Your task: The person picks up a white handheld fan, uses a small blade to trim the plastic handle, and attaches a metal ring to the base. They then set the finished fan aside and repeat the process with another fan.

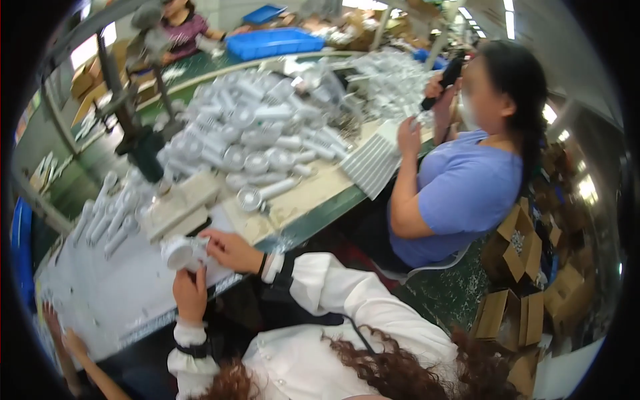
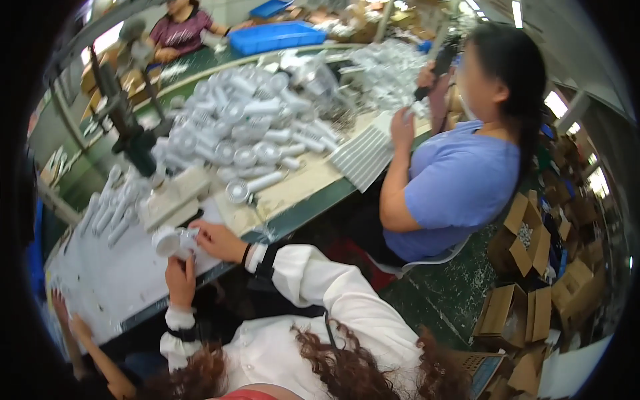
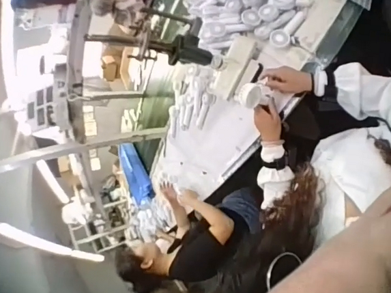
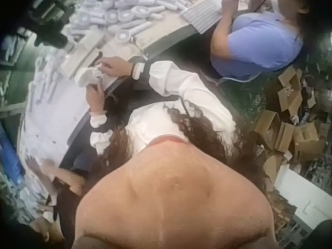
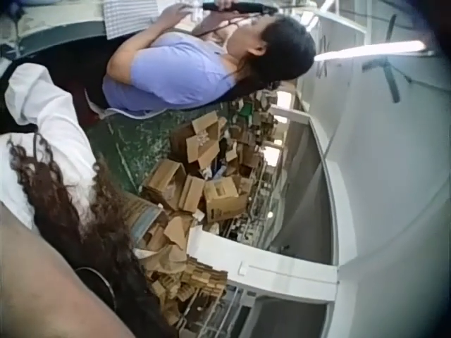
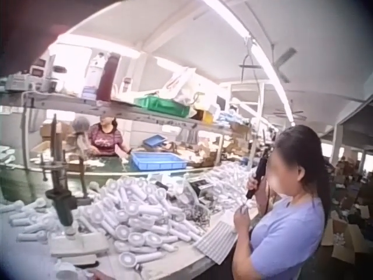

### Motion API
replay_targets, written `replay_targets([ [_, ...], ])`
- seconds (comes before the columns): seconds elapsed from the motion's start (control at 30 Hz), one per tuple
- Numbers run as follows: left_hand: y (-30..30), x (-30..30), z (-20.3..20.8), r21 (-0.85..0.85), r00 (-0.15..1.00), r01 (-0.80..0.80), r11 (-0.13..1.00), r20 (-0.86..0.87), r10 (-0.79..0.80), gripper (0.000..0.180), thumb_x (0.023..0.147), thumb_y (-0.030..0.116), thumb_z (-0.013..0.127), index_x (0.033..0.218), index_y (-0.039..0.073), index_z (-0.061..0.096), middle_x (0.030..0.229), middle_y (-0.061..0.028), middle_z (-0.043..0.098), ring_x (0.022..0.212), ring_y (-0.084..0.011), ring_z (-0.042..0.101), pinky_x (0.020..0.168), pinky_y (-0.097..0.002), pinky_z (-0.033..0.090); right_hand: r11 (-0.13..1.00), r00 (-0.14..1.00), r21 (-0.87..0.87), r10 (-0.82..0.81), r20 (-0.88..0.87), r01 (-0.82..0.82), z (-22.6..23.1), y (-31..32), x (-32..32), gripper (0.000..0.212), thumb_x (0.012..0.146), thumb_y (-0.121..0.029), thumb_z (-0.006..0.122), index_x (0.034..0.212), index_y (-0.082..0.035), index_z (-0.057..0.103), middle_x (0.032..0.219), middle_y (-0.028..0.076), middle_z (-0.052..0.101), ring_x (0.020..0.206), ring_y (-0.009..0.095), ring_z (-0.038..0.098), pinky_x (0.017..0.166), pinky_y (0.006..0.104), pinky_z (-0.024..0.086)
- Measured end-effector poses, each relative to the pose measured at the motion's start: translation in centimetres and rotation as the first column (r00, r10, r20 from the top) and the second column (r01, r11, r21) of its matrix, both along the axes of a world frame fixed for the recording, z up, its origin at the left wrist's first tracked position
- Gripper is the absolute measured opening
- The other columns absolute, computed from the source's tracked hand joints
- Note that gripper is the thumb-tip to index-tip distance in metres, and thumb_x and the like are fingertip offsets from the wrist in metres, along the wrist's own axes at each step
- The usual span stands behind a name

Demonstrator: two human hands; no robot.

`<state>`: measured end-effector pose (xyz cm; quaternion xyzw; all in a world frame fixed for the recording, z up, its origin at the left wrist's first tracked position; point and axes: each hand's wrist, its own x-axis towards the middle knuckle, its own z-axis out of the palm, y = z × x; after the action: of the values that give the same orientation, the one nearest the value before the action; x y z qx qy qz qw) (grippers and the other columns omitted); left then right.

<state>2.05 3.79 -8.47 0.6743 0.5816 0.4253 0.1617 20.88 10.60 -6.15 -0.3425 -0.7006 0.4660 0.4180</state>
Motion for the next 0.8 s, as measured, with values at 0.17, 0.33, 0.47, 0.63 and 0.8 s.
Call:
replay_targets([
  [0.17,0.2,1.3,0.9,-0.039,1.000,-0.008,0.999,0.002,0.008,0.029,0.093,0.021,0.067,0.108,-0.002,0.059,0.086,-0.0206,0.065,0.076,-0.0405,0.063,0.069,-0.0459,0.049,0.999,0.999,0.023,-0.044,0.016,0.044,-0.9,0.3,0.9,0.029,0.095,-0.011,0.059,0.123,-0.005,0.059,0.078,0.011,0.065,0.069,0.017,0.064,0.066,0.0315,0.052],
  [0.33,-0.8,0.7,2.0,-0.017,0.999,-0.007,1.000,-0.044,0.006,0.031,0.091,0.024,0.068,0.107,-0.001,0.059,0.083,-0.0205,0.064,0.074,-0.0395,0.062,0.066,-0.0457,0.048,0.999,0.998,0.019,-0.026,0.056,0.025,-0.6,-0.4,0.3,0.034,0.096,-0.009,0.057,0.130,-0.006,0.057,0.079,0.001,0.062,0.067,0.007,0.056,0.062,0.0251,0.048],
  [0.47,-0.4,1.1,3.2,-0.091,0.999,0.003,0.996,-0.043,-0.007,0.034,0.091,0.028,0.069,0.107,-0.001,0.059,0.080,-0.0181,0.063,0.073,-0.0375,0.062,0.065,-0.0444,0.048,0.999,0.999,-0.032,-0.017,0.036,0.018,0.2,0.2,0.7,0.033,0.098,-0.011,0.058,0.130,-0.005,0.057,0.082,0.001,0.064,0.071,0.007,0.058,0.063,0.0237,0.049],
  [0.63,0.0,1.1,3.6,-0.094,0.999,0.014,0.995,-0.036,-0.017,0.036,0.091,0.031,0.069,0.108,0.000,0.059,0.078,-0.0159,0.063,0.070,-0.0350,0.062,0.064,-0.0431,0.048,0.999,0.999,-0.036,0.032,-0.030,-0.033,-0.7,0.9,0.9,0.032,0.099,-0.013,0.058,0.130,-0.003,0.057,0.086,0.001,0.065,0.074,0.006,0.059,0.065,0.0219,0.049],
  [0.8,-0.4,0.6,3.2,-0.078,0.999,0.024,0.997,-0.023,-0.026,0.037,0.091,0.032,0.069,0.110,0.001,0.059,0.078,-0.0147,0.063,0.070,-0.0336,0.062,0.064,-0.0419,0.048,0.998,0.999,-0.044,0.045,-0.004,-0.045,-0.7,0.5,0.8,0.033,0.100,-0.016,0.059,0.130,-0.002,0.056,0.088,0.001,0.065,0.074,0.005,0.058,0.066,0.0212,0.049],
])
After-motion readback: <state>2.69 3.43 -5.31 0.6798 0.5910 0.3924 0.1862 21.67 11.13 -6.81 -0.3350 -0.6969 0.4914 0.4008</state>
